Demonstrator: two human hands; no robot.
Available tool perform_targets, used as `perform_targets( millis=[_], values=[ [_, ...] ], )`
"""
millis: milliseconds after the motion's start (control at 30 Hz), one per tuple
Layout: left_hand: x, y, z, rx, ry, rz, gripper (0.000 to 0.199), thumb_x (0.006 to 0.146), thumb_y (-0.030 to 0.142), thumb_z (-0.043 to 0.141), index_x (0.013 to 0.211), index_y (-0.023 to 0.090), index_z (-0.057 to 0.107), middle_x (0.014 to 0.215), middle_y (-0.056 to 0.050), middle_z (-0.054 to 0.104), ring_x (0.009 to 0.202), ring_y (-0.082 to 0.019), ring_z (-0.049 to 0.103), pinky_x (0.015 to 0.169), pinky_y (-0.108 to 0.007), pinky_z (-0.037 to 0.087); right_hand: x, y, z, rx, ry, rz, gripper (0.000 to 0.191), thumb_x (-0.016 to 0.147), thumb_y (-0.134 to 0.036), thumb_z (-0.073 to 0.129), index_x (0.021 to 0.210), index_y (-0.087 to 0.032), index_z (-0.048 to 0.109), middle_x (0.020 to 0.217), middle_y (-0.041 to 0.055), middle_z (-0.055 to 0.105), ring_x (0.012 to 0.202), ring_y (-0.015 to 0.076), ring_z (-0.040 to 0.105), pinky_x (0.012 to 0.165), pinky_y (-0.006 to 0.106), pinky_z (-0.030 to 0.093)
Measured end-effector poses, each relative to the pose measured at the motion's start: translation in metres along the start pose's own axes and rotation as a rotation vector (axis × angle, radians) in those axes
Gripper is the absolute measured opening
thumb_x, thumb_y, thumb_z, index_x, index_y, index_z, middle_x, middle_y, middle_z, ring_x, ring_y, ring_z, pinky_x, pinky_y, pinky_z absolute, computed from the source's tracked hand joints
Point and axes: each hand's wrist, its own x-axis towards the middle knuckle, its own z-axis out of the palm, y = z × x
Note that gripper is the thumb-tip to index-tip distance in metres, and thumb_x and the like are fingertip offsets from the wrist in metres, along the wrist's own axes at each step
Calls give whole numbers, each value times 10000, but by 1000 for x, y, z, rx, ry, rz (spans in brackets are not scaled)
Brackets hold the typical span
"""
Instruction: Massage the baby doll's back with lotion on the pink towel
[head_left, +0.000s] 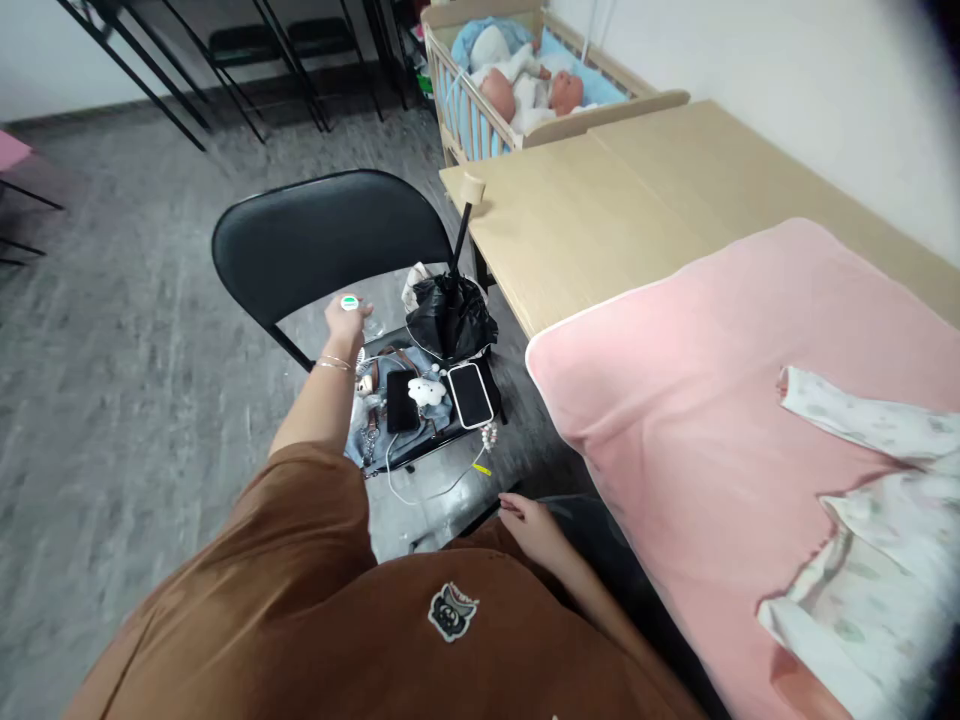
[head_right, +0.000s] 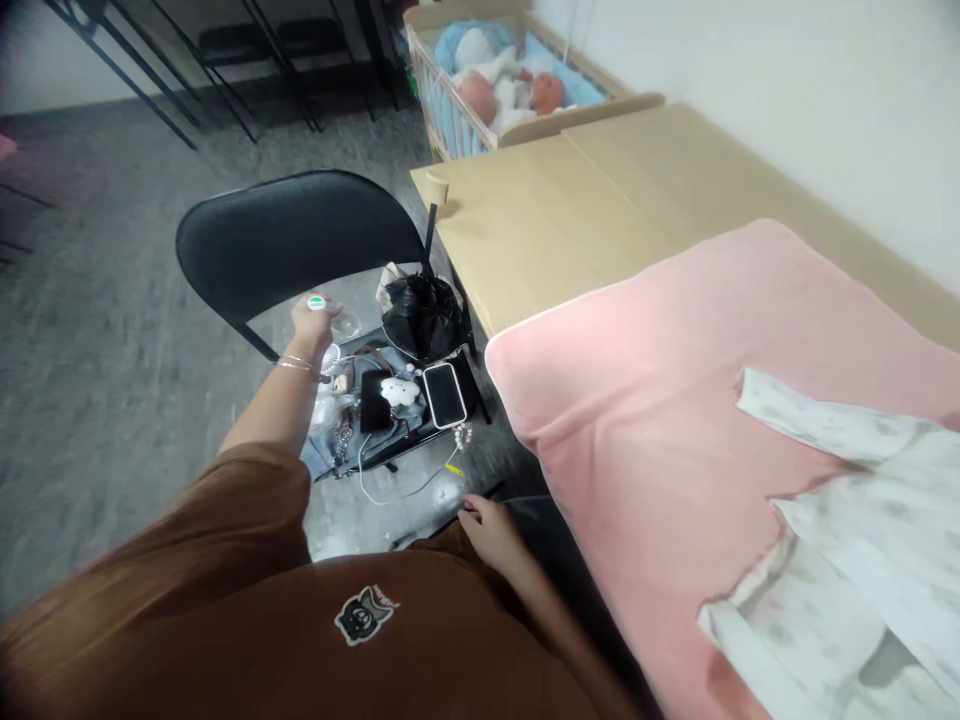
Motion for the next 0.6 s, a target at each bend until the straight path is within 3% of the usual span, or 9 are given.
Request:
perform_targets(
  millis=[100, 267, 600],
  values=[
    [8, -15, 6, -24, -13, -42, 436, 597, 153, 946, 717, 175, 528, 683, 82, 484, 652, -60, 445, 646, -191, 382, 3, -3, -8, -10, -21, 46, 487, 930, -268, 602, 1356, -53, 700, 1364, 222, 728, 1250, 296, 741, 1156, 464, 537],
    [3, -30, 19, -70, -84, -49, 417, 563, 193, 955, 718, 165, 569, 691, 71, 523, 668, -64, 477, 645, -193, 376, -4, -7, -9, -7, -64, 60, 521, 947, -281, 568, 1390, -27, 666, 1417, 232, 692, 1296, 300, 715, 1181, 468, 517],
    [2, -29, 35, -35, -163, -83, 338, 566, 124, 903, 691, 163, 591, 662, 63, 545, 661, -87, 494, 629, -209, 378, -11, -27, 4, -54, -119, 9, 413, 884, -393, 634, 1246, -266, 786, 1282, 120, 789, 1252, 341, 738, 1098, 461, 592]
  ],
)
